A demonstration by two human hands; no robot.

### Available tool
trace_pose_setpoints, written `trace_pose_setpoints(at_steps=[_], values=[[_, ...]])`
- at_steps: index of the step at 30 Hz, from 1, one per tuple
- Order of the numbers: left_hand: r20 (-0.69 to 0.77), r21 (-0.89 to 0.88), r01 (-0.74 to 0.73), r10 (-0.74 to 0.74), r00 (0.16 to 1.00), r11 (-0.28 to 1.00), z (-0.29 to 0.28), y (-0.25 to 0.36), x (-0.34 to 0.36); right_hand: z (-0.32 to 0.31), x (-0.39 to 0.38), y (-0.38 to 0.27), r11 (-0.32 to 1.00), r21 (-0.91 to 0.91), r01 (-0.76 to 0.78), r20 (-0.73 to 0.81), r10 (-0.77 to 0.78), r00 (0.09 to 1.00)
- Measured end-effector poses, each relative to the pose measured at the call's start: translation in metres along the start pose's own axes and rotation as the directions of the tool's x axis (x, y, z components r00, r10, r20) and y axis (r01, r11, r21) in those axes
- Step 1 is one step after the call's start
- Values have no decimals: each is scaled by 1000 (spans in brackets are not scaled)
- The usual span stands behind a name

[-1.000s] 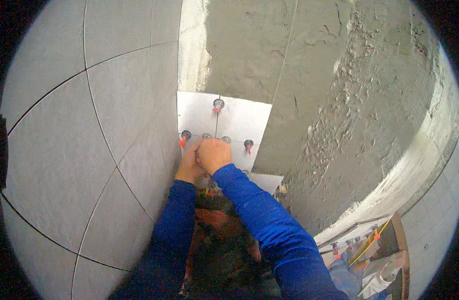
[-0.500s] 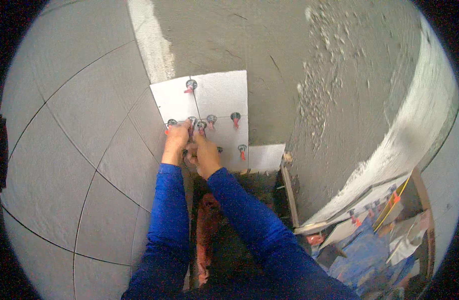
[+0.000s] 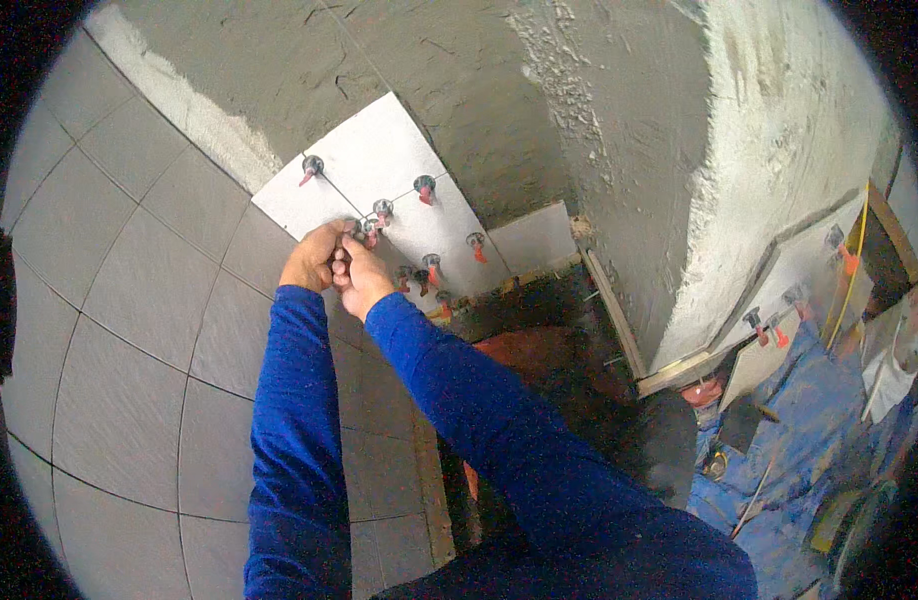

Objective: The person installs white ceramic tiles on a wall by pressing them into fresh adhesive and securing them with red tile leveling clips. They adjust tile positions and use a green rubber mallet to tap tiles into place.

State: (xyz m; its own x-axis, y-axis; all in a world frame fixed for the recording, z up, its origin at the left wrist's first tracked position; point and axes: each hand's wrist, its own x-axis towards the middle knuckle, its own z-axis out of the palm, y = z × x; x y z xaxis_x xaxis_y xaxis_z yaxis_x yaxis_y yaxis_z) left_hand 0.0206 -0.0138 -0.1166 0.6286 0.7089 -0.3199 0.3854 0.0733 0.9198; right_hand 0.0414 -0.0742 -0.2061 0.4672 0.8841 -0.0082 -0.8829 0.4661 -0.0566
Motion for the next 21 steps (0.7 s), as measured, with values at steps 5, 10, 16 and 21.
trace_pose_setpoints(at_steps=[5, 10, 16, 21], values=[[4, 58, 12, -12, 1000, 998, -1, 0, -1, 0, 2, 10, 995, 11, 95, 24, -95, 995], [-263, 621, -168, 405, 876, 765, 8, -4, 11, 6, 1, 14, 986, -88, 140, -77, -147, 986], [-169, 479, -76, 177, 970, 875, 3, 5, 7, 2, -6, 8, 988, -119, 102, -19, -105, 994], [-121, 386, -35, 88, 989, 922, 6, 8, -3, -5, 4, 16, 983, -90, 158, 7, -158, 987]])
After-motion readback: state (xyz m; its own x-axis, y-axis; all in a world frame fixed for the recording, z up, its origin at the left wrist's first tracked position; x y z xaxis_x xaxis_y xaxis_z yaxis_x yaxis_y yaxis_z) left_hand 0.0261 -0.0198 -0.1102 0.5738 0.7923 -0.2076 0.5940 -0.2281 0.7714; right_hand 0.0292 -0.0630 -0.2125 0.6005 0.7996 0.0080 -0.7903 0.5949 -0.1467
